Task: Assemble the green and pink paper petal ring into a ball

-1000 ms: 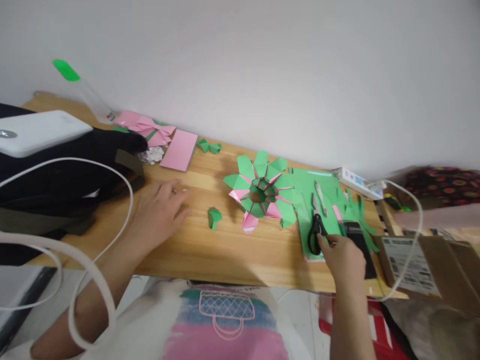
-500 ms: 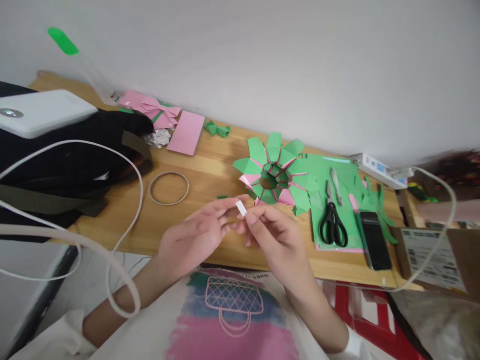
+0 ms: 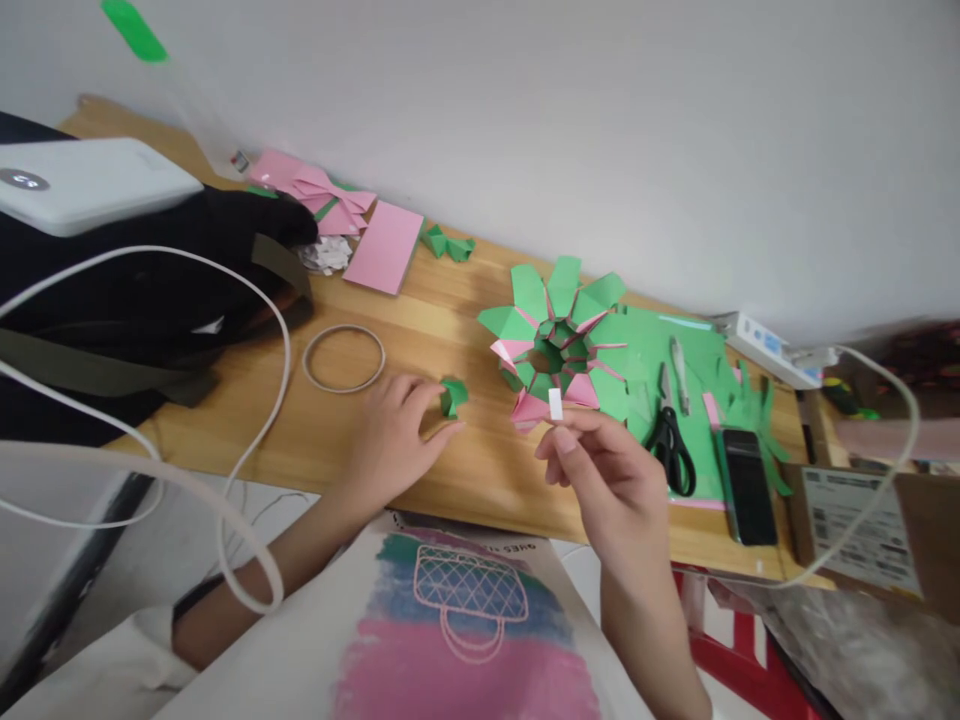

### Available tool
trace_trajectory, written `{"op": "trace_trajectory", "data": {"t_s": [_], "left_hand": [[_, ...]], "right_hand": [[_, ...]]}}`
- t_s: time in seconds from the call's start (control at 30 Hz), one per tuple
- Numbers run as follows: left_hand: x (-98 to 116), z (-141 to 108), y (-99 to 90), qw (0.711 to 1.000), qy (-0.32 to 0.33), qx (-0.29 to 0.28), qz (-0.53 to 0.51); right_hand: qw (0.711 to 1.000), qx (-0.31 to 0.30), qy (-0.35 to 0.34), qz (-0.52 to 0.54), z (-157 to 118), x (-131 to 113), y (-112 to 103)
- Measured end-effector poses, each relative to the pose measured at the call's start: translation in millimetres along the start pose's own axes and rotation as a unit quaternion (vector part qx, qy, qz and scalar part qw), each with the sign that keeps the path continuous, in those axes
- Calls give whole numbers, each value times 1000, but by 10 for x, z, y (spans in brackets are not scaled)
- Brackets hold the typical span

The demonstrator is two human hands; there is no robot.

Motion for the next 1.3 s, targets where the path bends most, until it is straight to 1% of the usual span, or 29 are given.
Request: {"op": "trace_trajectory", "data": {"t_s": [0.07, 0.13, 0.23, 0.37, 0.47, 0.57, 0.67, 0.73, 0.8, 0.83, 0.9, 0.97, 1.0, 1.07, 1.13, 1.2, 1.3], "left_hand": [[5, 28, 96, 999, -25, -41, 21], [20, 62, 127, 997, -35, -58, 26], [-5, 107, 111, 997, -43, -52, 25], [-131, 140, 53, 998, -57, -37, 11], [-185, 145, -19, 998, -53, -34, -12], [-147, 125, -63, 998, -23, -35, -43], [-75, 94, 16, 994, 4, -60, -90], [-53, 85, 95, 991, -8, -71, -111], [-37, 92, 126, 989, -28, -66, -129], [-23, 101, 113, 987, -37, -64, -145], [23, 125, 30, 981, -47, -63, -180], [99, 156, -91, 967, -52, -83, -233], [147, 173, -150, 956, -53, -101, -270], [247, 208, -232, 906, -68, -151, -389], [353, 264, -315, 882, -55, -175, -434], [455, 331, -378, 877, -23, -195, -438], [589, 416, -434, 868, 32, -234, -437]], "right_hand": [[1000, -8, -11, 2, -1, -7, 23], [1000, -15, -14, 5, 1, -8, 49], [1000, -19, -17, 5, 10, -6, 68], [999, -23, -27, 3, 29, -6, 63], [999, -26, -32, -4, 41, 0, 47], [999, -23, -30, -13, 54, 15, 34], [999, -25, -31, -11, 66, 21, 45], [999, -28, -31, -8, 68, 19, 58], [999, -32, -32, -9, 63, 12, 64], [999, -34, -33, -12, 61, 7, 62], [999, -27, -37, -22, 62, -5, 42], [998, -4, -47, -36, 80, -23, 11], [998, 8, -55, -43, 95, -37, 0], [995, 26, -78, -54, 134, -84, -4], [993, 32, -106, -52, 174, -152, 11], [991, 25, -123, -35, 212, -222, 33], [991, -8, -132, -14, 255, -310, 72]]}}
Point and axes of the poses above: each hand's wrist, its own z-axis towards the middle knuckle, its own y-axis out of the palm, x = y × z, the point moved 5 cm from there along z, towards the middle knuckle, and after that the axes turned 5 degrees about -x, right-handed, at the moved point
